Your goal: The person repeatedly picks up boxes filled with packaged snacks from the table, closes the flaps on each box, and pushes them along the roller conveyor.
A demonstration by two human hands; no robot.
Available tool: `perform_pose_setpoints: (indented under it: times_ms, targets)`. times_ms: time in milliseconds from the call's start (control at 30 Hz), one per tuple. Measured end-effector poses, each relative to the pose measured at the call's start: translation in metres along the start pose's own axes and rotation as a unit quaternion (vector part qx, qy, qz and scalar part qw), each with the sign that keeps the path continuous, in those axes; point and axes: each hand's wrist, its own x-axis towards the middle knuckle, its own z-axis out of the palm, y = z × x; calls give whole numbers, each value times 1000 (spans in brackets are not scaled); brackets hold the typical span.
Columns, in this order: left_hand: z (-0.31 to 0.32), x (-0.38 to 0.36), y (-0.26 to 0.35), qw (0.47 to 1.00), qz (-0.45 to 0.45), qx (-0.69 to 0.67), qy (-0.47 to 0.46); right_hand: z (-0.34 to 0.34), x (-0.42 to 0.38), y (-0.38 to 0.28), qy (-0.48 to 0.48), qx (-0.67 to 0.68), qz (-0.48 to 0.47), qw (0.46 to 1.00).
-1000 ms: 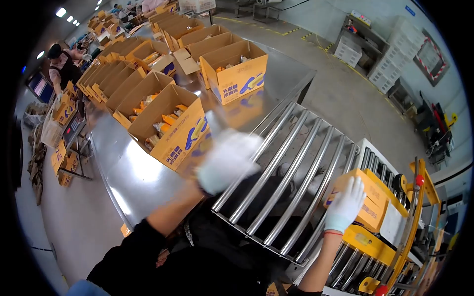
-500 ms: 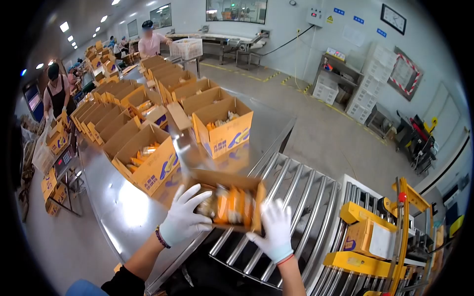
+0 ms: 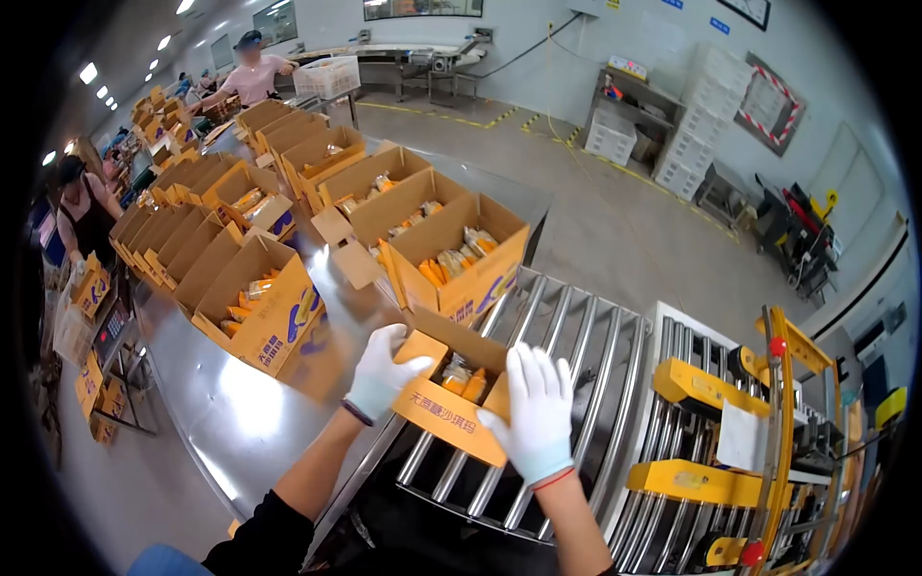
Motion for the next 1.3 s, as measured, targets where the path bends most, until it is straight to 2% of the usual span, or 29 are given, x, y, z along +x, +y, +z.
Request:
perform_pose_setpoints:
  times_ms: [67, 167, 200, 267, 333, 367, 433, 467, 533, 600, 633, 667, 700, 733, 767, 800, 833, 867, 933, 967, 1000, 1067, 1100, 1133, 1167, 1200, 1233, 1267, 1300]
  targets:
    - [-9, 1, -24, 946, -137, -241, -170, -10, -19, -25, -94, 71, 30, 993]
    - [3, 5, -6, 942, -116, -230, -214, 12, -67, -18, -125, 25, 6, 992]
    - [19, 4, -3, 942, -119, -227, -217, 6, -75, -6, -138, 0, 24, 990]
    - [70, 1, 10, 952, -50, -230, -197, -15, -83, 20, -131, -39, 96, 986]
    - [133, -19, 46, 982, 24, -180, -58, -14, -92, 61, -100, -119, 171, 973]
    - [163, -25, 52, 988, 4, -108, -114, -13, -96, 81, -68, -123, 202, 969]
    - [222, -49, 77, 956, 17, -223, -190, -6, -92, 104, -86, -126, 245, 958]
    - [227, -46, 86, 928, -2, -140, -346, -6, -85, 109, -104, -110, 248, 957]
    - [223, -26, 96, 808, 77, -42, -583, 8, -84, 116, -68, -156, 220, 960]
    - [171, -23, 111, 884, 130, 1, -449, 11, -94, 126, -47, -143, 238, 960]
    - [164, -10, 91, 929, 218, -9, -299, 14, -99, 137, -56, -178, 258, 948]
    - [125, 17, 105, 936, 266, 65, -222, 13, -107, 146, -42, -190, 252, 948]
    - [91, 43, 122, 924, 248, 238, -168, 10, -113, 154, -42, -198, 256, 945]
    - [65, 65, 124, 904, 263, 329, -75, 7, -120, 162, -43, -208, 261, 942]
    - [50, 84, 114, 878, 229, 419, -29, 6, -126, 172, -41, -207, 262, 942]
    - [41, 101, 98, 885, 177, 426, -70, 3, -132, 182, -36, -219, 263, 939]
    - [40, 119, 65, 859, 164, 456, -163, 0, -137, 187, -32, -233, 262, 936]
    - [45, 120, 59, 875, 177, 431, -133, -5, -141, 186, -28, -235, 261, 936]
    - [56, 108, 96, 855, 126, 443, -238, -8, -140, 174, -7, -157, 171, 973]
    - [68, 98, 107, 869, 143, 404, -247, 3, -137, 157, 39, 14, 158, 987]
    - [79, 86, 111, 882, 157, 361, -260, 12, -131, 131, 76, 109, 101, 986]
    - [86, 81, 116, 891, 193, 229, -342, -15, -97, 60, 12, 38, 42, 998]
    - [79, 76, 115, 923, 224, 17, -313, -13, -92, 44, 30, 61, 36, 997]
    - [64, 69, 112, 910, 232, -202, -277, -12, -88, 33, 39, 72, 51, 995]
    - [41, 62, 117, 930, 342, 27, -133, -13, -85, 27, 45, 75, 67, 994]
    - [29, 63, 104, 859, 454, 236, -2, -6, -85, 34, 30, 94, 78, 992]
    - [29, 61, 101, 973, 223, 6, -62, 1, -89, 43, -8, 77, 78, 994]
    - [14, 67, 96, 957, 205, 62, -198, 17, -96, 58, -4, 46, 40, 998]
    - [13, 62, 98, 932, 132, 6, -336, 15, -92, 64, 18, 89, 32, 995]
